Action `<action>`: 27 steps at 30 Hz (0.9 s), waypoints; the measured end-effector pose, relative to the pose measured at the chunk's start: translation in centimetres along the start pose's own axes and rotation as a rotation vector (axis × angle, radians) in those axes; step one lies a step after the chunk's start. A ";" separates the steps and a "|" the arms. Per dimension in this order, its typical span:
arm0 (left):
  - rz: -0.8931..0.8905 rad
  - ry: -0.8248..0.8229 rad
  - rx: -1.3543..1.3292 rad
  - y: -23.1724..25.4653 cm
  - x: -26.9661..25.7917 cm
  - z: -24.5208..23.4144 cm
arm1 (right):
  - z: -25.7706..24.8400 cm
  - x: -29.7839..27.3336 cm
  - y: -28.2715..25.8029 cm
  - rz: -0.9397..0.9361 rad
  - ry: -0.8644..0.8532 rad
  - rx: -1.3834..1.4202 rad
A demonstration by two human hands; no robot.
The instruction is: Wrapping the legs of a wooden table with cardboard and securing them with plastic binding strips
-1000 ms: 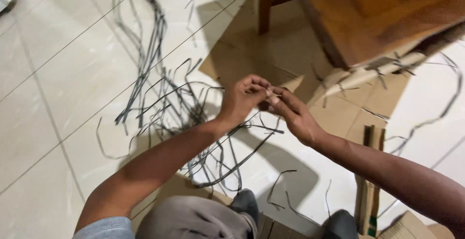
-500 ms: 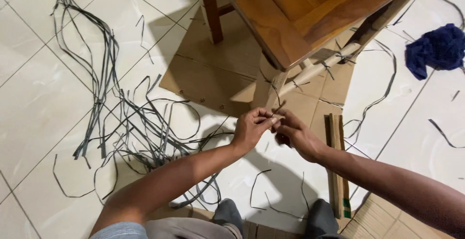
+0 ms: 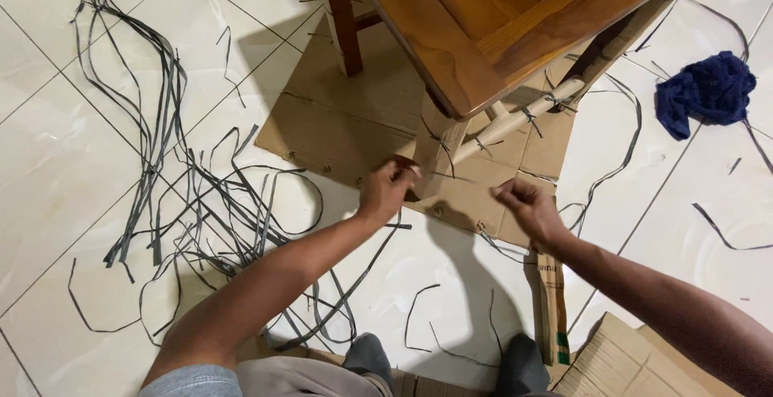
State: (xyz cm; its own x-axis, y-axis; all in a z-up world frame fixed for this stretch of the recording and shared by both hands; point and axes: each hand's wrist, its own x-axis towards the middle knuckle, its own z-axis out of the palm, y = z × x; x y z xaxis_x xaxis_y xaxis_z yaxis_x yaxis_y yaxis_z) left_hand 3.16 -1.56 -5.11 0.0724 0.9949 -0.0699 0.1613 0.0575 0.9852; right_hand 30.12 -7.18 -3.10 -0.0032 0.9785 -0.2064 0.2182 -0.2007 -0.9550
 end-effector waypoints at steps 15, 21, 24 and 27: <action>0.404 -0.163 0.504 2.2 8.1 -1.9 | 0.9 7.6 -3.7 -0.128 0.118 -0.310; 0.439 -0.411 0.851 2.7 9.1 -1.5 | 2.9 12.4 0.6 -0.252 0.042 -0.390; 0.402 -0.466 0.964 -0.7 10.5 -1.8 | 3.5 12.7 0.2 -0.252 0.051 -0.437; 0.439 -0.342 0.923 -4.3 11.7 -2.6 | 3.4 12.3 -0.3 -0.229 0.048 -0.445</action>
State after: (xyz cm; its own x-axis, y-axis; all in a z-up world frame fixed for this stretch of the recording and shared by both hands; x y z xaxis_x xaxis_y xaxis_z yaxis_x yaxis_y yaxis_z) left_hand 0.72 10.09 -9.79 0.5527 0.8295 0.0798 0.7240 -0.5255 0.4468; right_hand 26.67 4.74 -6.11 -0.0570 0.9982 0.0178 0.6121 0.0490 -0.7893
